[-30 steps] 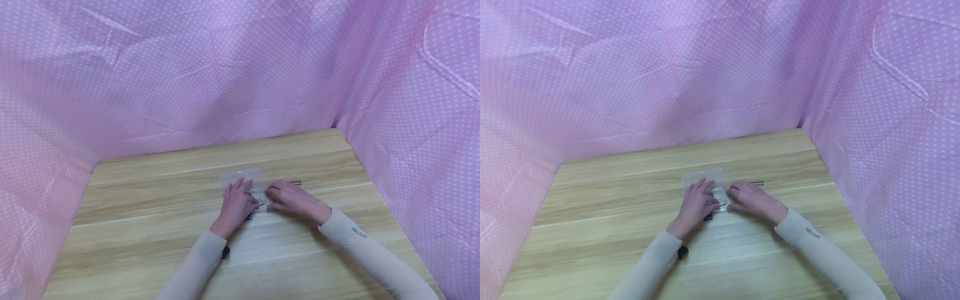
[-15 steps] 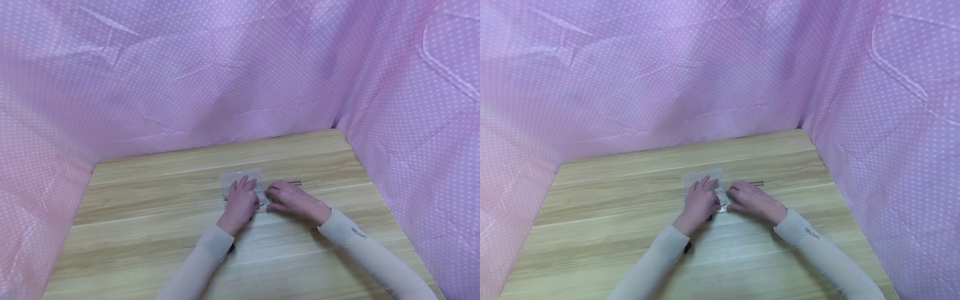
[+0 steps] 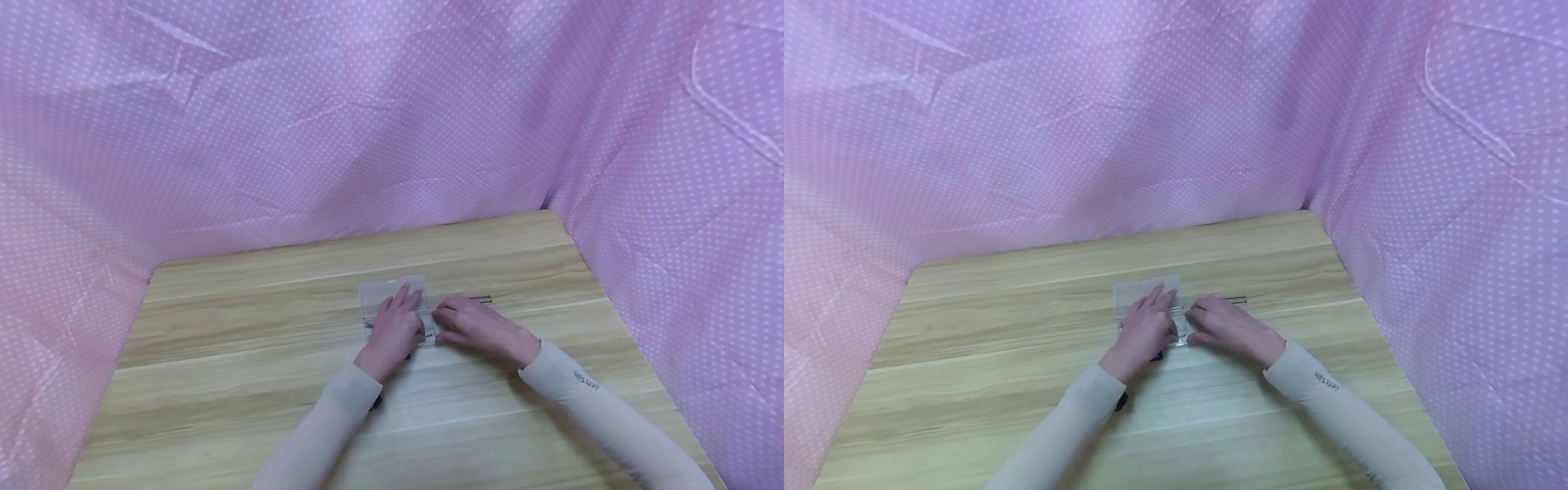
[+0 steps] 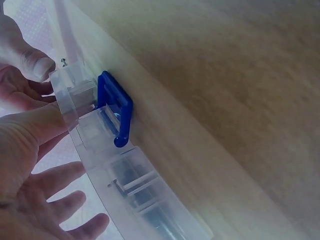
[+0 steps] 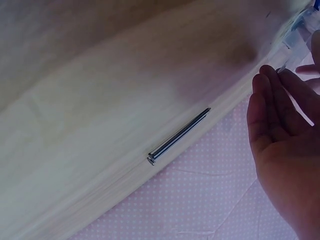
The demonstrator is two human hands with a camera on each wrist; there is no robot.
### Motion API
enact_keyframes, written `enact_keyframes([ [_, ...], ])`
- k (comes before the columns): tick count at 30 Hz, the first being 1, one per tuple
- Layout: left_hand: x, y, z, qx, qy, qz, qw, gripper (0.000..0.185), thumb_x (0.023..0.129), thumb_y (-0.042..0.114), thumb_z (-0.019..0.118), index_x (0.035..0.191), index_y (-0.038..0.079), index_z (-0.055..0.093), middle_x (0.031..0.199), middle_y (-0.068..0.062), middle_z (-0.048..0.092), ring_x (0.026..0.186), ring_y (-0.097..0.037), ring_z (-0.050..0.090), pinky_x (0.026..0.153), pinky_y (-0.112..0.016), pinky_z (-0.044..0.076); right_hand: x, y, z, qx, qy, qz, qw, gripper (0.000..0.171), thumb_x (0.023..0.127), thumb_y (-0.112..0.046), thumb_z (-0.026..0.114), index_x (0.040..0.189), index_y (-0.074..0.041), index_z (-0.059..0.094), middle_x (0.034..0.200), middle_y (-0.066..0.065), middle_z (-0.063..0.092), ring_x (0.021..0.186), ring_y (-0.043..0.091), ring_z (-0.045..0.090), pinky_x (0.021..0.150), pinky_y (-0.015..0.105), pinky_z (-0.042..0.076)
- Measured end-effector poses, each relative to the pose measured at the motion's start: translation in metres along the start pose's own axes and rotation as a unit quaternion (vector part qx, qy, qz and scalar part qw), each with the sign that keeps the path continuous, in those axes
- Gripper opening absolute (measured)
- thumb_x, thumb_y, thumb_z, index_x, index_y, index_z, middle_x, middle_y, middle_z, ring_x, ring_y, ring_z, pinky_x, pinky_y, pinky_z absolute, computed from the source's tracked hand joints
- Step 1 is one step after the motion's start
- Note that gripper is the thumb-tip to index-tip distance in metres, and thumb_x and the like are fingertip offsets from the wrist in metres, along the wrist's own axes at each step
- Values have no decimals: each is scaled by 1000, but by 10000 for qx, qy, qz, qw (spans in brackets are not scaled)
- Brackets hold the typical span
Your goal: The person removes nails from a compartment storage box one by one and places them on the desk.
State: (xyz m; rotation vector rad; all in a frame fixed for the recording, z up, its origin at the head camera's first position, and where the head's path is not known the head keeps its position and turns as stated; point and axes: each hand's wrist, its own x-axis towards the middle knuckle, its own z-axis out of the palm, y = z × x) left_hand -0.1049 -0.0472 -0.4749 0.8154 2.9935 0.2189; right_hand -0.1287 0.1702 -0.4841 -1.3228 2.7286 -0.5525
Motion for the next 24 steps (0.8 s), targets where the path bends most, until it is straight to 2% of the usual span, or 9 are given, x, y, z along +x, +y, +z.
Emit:
enact_keyframes([
  [5, 3, -3, -2, -32, -90, 192, 9998, 4, 86, 20, 83, 84, 23, 85, 158, -14, 46, 154, -37, 27, 114, -60, 38, -1, 1, -1, -54, -2, 7, 10000, 39, 97, -24, 74, 127, -1, 67, 122, 10, 67, 117, 26, 62, 104, 43, 50],
  [12, 6, -10, -3, 68, -202, 708, 9973, 10, 86, 14, 77, 78, 18, 82, 160, -20, 42, 156, -36, 21, 116, -63, 34, -1, 1, 0, -111, 8, -29, 9999, 34, 97, -20, 72, 126, -1, 68, 121, 10, 67, 117, 27, 63, 104, 44, 50],
  [20, 6, -10, -5, 292, -392, 744, 9960, 4, 89, 26, 81, 87, 26, 84, 167, -13, 32, 158, -36, 13, 118, -64, 30, -1, -3, -1, -137, 61, 1, 9999, 33, 97, -18, 73, 125, -2, 69, 120, 9, 67, 116, 27, 63, 103, 44, 51],
  [24, 8, -9, -7, 512, -389, 878, 9941, 4, 90, 26, 81, 88, 28, 84, 167, -10, 33, 158, -33, 14, 119, -62, 30, -1, -3, 0, -127, 116, 19, 9999, 32, 97, -19, 73, 124, -2, 69, 119, 9, 68, 114, 26, 64, 102, 44, 52],
])
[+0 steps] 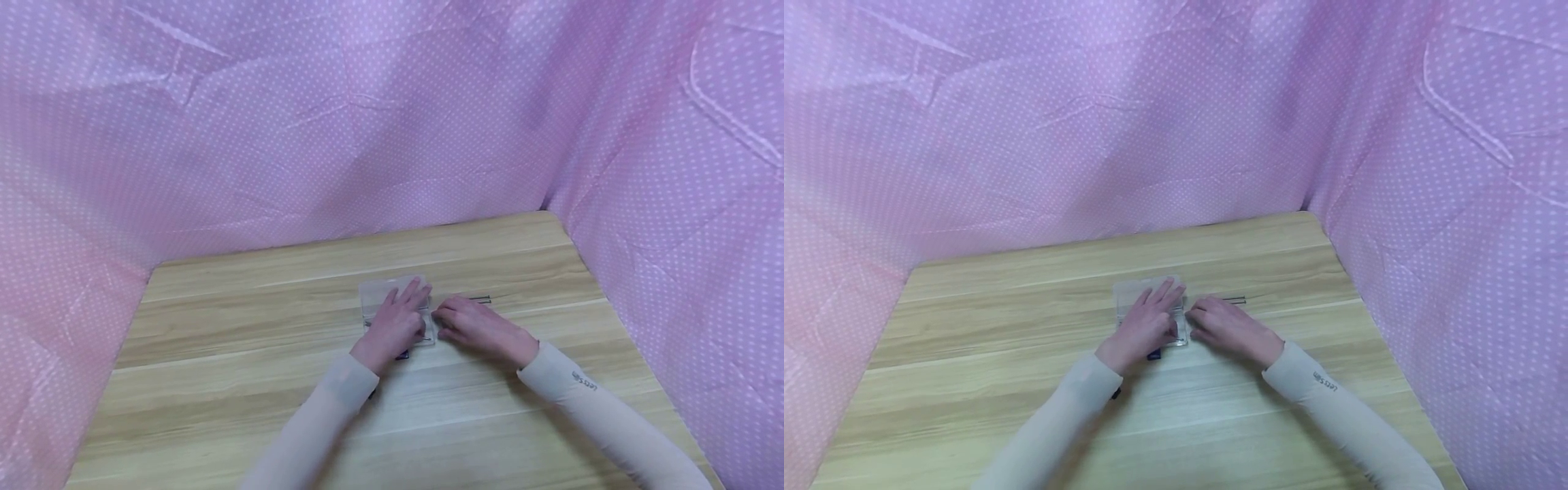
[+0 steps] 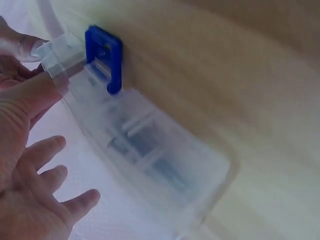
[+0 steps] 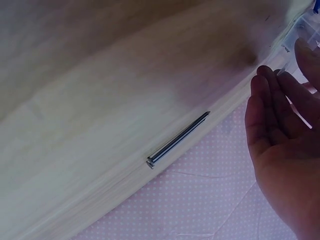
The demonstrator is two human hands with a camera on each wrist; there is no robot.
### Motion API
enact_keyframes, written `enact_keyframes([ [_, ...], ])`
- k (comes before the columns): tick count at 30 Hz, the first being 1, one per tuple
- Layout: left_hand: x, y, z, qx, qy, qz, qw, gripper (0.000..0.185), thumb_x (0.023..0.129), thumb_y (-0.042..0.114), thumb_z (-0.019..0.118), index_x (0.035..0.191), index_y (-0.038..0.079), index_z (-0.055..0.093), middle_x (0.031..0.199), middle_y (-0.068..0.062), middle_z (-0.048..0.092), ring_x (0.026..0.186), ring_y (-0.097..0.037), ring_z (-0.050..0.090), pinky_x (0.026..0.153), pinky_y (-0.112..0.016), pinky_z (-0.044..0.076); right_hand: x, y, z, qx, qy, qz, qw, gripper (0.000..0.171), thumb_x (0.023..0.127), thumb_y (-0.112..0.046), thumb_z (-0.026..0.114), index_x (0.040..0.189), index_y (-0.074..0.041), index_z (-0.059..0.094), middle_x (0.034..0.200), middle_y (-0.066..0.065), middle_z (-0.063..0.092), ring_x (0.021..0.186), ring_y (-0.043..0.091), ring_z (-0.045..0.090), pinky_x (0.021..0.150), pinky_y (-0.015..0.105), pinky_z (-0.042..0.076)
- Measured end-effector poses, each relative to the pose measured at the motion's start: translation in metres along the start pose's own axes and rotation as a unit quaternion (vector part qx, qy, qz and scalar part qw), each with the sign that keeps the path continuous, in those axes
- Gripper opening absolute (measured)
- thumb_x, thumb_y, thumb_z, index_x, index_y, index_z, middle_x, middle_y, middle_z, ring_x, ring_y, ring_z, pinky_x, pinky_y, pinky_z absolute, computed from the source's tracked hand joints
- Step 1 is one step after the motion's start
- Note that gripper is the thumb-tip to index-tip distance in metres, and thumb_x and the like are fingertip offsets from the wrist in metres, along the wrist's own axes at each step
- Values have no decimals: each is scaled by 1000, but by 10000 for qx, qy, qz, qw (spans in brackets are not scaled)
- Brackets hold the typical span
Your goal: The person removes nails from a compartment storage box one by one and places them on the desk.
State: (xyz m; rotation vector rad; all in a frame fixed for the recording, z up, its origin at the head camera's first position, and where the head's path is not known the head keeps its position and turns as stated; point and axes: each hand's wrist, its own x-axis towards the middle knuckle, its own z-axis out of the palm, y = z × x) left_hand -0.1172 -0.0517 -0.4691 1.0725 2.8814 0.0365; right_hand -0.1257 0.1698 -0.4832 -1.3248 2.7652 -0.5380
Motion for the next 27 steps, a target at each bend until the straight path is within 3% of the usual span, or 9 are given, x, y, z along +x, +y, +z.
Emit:
enact_keyframes([
  [7, 6, 5, -9, 785, -127, 514, 9955, 17, 99, 20, 67, 107, 17, 82, 161, -8, 44, 155, -29, 25, 119, -59, 31, 1, 0, 3, -68, 225, -167, 9996, 34, 96, -17, 73, 126, -1, 68, 120, 11, 69, 112, 28, 65, 99, 45, 53],
  [11, 8, 6, -11, 821, -399, 588, 9941, 22, 100, 27, 67, 116, 18, 80, 160, -7, 45, 156, -28, 25, 121, -59, 29, 2, 0, 4, -66, 187, -162, 9997, 38, 99, -19, 71, 133, -2, 66, 127, 12, 68, 117, 29, 64, 104, 45, 51],
  [16, 10, 6, -11, 644, -535, 604, 9947, 19, 96, 31, 73, 110, 21, 81, 160, -8, 46, 156, -27, 25, 121, -60, 26, 4, 1, 5, -55, 190, -172, 9997, 37, 101, -20, 69, 134, -3, 66, 128, 12, 68, 118, 28, 65, 104, 45, 51],
  [27, 8, 4, -13, 529, -601, 636, 9948, 6, 92, 24, 76, 92, 20, 80, 159, -7, 47, 155, -26, 26, 122, -58, 27, 6, 4, 5, 23, 234, -216, 9995, 38, 101, -17, 69, 135, -2, 65, 130, 12, 68, 121, 28, 64, 106, 45, 50],
])
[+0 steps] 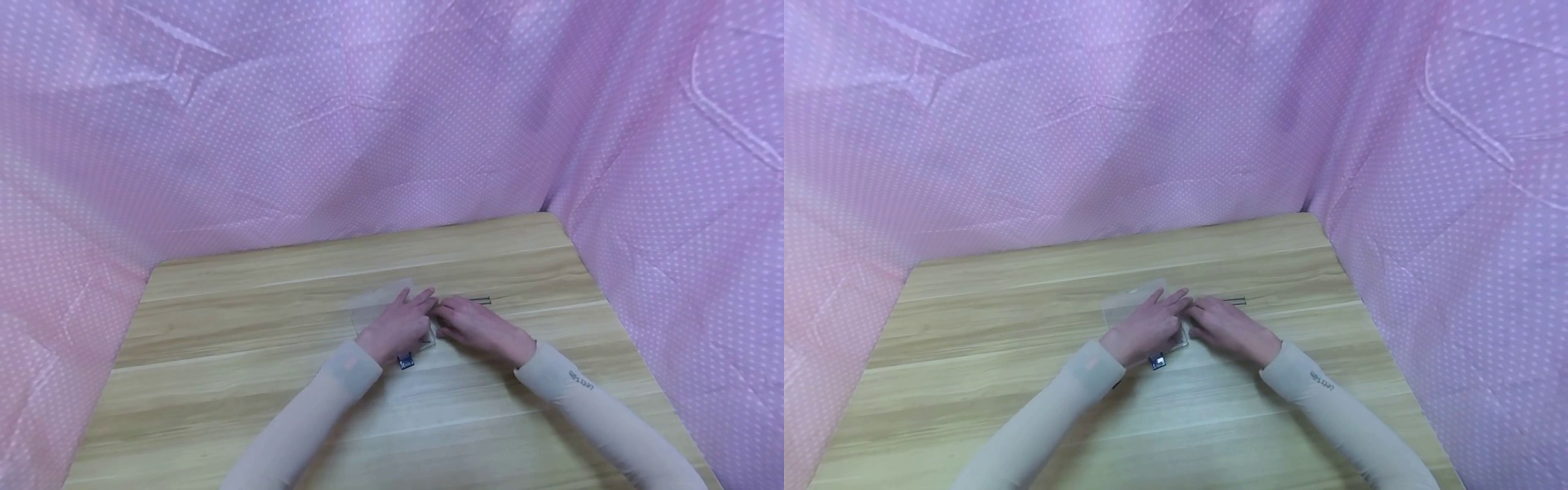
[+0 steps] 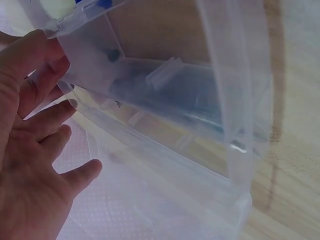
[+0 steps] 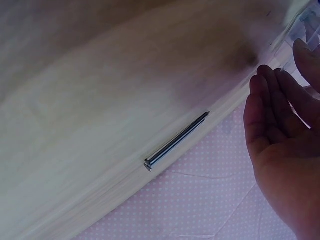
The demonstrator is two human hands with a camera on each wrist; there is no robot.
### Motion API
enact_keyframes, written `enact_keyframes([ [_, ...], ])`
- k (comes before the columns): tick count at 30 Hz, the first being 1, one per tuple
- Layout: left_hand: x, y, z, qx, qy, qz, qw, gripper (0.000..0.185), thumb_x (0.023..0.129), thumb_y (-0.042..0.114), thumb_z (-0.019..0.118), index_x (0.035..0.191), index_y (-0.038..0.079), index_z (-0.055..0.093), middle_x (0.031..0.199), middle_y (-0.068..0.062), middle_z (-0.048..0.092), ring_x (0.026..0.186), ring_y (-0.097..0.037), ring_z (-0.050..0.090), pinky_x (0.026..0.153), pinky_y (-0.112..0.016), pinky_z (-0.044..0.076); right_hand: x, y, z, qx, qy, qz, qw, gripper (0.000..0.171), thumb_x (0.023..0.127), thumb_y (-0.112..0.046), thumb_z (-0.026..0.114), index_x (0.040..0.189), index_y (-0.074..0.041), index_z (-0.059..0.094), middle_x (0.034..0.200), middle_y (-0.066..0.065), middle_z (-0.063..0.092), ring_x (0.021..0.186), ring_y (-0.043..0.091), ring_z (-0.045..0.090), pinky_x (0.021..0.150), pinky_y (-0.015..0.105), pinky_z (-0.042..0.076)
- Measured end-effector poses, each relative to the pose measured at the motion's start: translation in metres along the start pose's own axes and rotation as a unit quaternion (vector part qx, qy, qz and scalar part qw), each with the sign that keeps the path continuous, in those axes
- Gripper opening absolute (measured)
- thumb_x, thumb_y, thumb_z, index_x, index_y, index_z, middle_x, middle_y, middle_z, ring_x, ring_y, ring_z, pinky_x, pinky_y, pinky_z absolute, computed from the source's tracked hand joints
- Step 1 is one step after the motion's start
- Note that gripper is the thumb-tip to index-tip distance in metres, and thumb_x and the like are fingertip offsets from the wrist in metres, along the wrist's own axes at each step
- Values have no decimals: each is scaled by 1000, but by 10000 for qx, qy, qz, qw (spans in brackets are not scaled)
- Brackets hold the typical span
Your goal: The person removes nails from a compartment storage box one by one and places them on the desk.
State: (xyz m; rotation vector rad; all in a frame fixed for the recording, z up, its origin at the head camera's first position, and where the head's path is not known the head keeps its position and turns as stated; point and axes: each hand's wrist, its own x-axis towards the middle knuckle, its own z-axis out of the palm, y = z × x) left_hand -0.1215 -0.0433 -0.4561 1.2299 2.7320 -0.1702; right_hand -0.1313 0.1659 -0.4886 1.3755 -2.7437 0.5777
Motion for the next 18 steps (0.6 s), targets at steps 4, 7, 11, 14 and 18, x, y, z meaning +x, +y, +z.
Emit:
enact_keyframes([
  [4, -3, -3, 3, -316, 88, -79, 9994, 12, 96, 20, 69, 93, 16, 80, 159, -7, 47, 155, -28, 27, 122, -57, 28, 1, 0, -1, 12, -88, 85, 9999, 39, 101, -18, 69, 136, -1, 64, 130, 13, 68, 120, 29, 64, 106, 45, 50],
  [7, -7, -7, 6, -653, 272, -61, 9975, 13, 97, 19, 69, 93, 17, 81, 159, -8, 46, 155, -30, 27, 121, -57, 29, 1, -1, -2, 75, -158, 183, 9997, 37, 100, -19, 70, 133, -1, 66, 124, 13, 69, 116, 29, 65, 102, 45, 52],
  [11, -17, -15, 10, -1172, 783, 44, 9900, 9, 96, 24, 75, 96, 20, 83, 158, -10, 48, 153, -31, 31, 122, -55, 28, 1, -2, -3, 160, -234, 285, 9992, 30, 100, -20, 70, 125, -3, 69, 117, 9, 69, 110, 26, 66, 98, 43, 54],
  [14, -25, -20, 12, -1383, 1248, 32, 9825, 7, 94, 24, 78, 98, 21, 83, 143, -8, 60, 141, -27, 46, 118, -48, 35, 1, -2, -3, 168, -248, 331, 9990, 27, 100, -21, 70, 122, -5, 69, 115, 7, 68, 108, 24, 65, 97, 41, 54],
  [18, -32, -22, 12, -1319, 1353, -89, 9820, 5, 92, 23, 79, 93, 23, 84, 105, 3, 65, 101, -16, 55, 93, -36, 45, 0, -4, -3, 150, -277, 375, 9988, 27, 99, -20, 71, 121, -5, 69, 115, 7, 68, 108, 24, 65, 97, 41, 54],
])
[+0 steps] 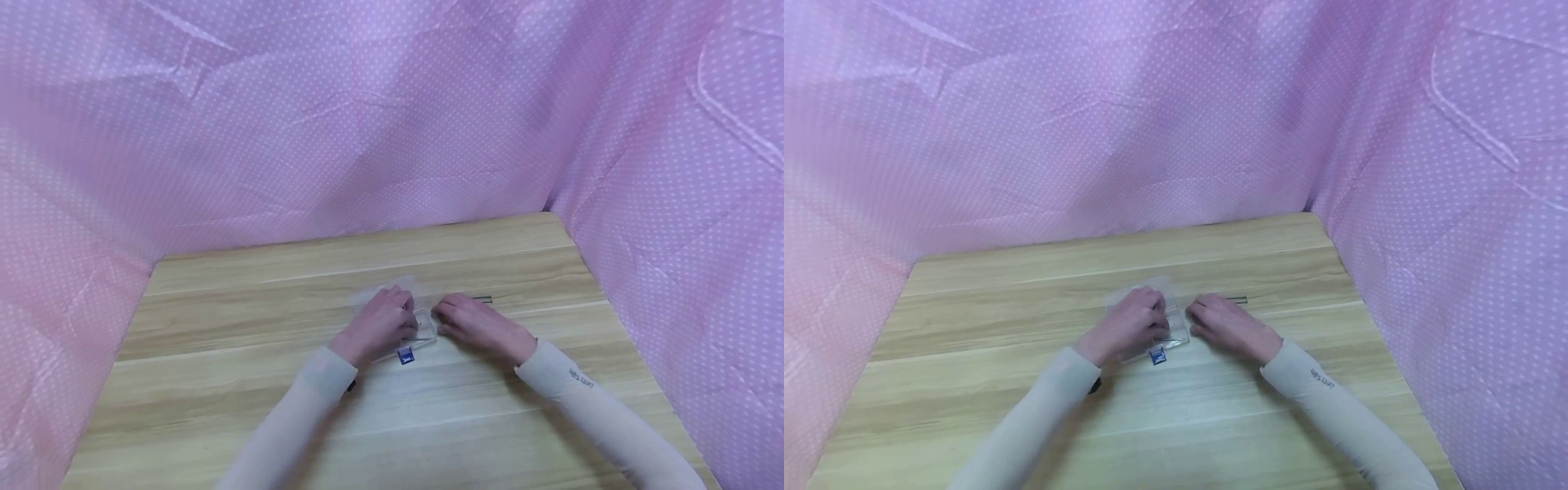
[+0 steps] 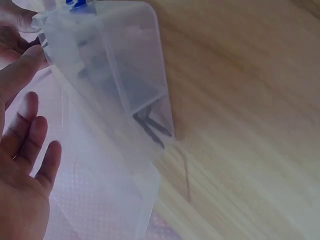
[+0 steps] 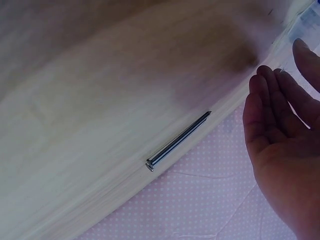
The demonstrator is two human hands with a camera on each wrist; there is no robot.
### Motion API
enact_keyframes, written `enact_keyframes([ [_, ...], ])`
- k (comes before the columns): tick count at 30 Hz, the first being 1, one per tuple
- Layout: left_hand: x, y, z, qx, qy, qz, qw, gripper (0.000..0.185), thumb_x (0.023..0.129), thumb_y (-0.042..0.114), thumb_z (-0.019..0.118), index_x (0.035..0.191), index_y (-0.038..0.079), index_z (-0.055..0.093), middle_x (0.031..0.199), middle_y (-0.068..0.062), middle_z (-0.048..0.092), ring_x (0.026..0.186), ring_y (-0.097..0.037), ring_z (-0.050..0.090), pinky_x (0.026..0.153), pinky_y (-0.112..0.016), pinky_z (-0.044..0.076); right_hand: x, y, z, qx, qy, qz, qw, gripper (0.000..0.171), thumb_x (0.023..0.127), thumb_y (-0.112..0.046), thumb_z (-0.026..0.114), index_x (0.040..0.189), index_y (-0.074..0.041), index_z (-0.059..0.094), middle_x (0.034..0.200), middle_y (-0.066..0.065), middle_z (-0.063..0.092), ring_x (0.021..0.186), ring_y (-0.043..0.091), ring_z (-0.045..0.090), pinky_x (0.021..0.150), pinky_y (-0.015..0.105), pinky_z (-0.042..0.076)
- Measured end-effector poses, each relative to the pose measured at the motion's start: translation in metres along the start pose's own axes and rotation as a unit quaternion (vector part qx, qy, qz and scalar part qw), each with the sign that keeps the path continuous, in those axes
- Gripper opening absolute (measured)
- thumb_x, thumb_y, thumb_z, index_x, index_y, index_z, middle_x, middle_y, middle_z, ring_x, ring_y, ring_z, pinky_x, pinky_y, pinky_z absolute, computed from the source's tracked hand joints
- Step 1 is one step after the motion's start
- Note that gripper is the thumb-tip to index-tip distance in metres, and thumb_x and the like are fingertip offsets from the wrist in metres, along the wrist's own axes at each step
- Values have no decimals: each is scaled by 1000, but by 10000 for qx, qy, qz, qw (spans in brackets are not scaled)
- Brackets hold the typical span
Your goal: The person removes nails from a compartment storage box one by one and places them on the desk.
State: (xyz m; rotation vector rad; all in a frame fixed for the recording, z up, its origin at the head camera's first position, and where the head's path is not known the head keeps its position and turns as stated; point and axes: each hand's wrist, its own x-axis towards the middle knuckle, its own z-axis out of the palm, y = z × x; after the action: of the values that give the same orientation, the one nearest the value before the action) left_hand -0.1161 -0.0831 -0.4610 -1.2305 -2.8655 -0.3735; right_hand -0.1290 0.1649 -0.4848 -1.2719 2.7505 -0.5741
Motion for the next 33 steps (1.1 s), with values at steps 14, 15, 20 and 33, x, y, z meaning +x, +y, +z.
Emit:
enact_keyframes([
  [14, 6, 6, 1, 1193, -799, -83, 9896, 28, 88, 22, 78, 62, 27, 68, 68, 13, 65, 59, -10, 48, 69, -31, 39, -1, -2, 0, 66, -126, 222, 9997, 30, 98, -22, 72, 123, -5, 69, 118, 8, 68, 111, 25, 65, 98, 43, 54],
  [15, 6, 7, 2, 1339, -754, -78, 9881, 29, 86, 21, 78, 61, 26, 66, 67, 12, 65, 59, -10, 49, 69, -31, 40, -1, -2, 0, 68, -98, 207, 9997, 30, 98, -22, 72, 123, -5, 69, 117, 8, 68, 110, 24, 65, 97, 43, 54],
  [20, 8, 11, 5, 1737, -623, -104, 9828, 20, 85, 19, 78, 68, 23, 70, 69, 7, 68, 61, -12, 58, 68, -32, 44, -1, -2, 0, 95, -23, 187, 9998, 28, 99, -21, 72, 121, -5, 69, 115, 7, 67, 108, 23, 64, 96, 43, 55],
  [33, 13, 5, 4, 1730, -544, 366, 9827, 20, 89, 18, 79, 70, 19, 72, 71, 2, 70, 60, -15, 59, 64, -32, 48, -1, -1, 2, 46, -12, 286, 9996, 29, 99, -22, 71, 123, -4, 68, 117, 7, 68, 111, 23, 64, 97, 42, 54],
])
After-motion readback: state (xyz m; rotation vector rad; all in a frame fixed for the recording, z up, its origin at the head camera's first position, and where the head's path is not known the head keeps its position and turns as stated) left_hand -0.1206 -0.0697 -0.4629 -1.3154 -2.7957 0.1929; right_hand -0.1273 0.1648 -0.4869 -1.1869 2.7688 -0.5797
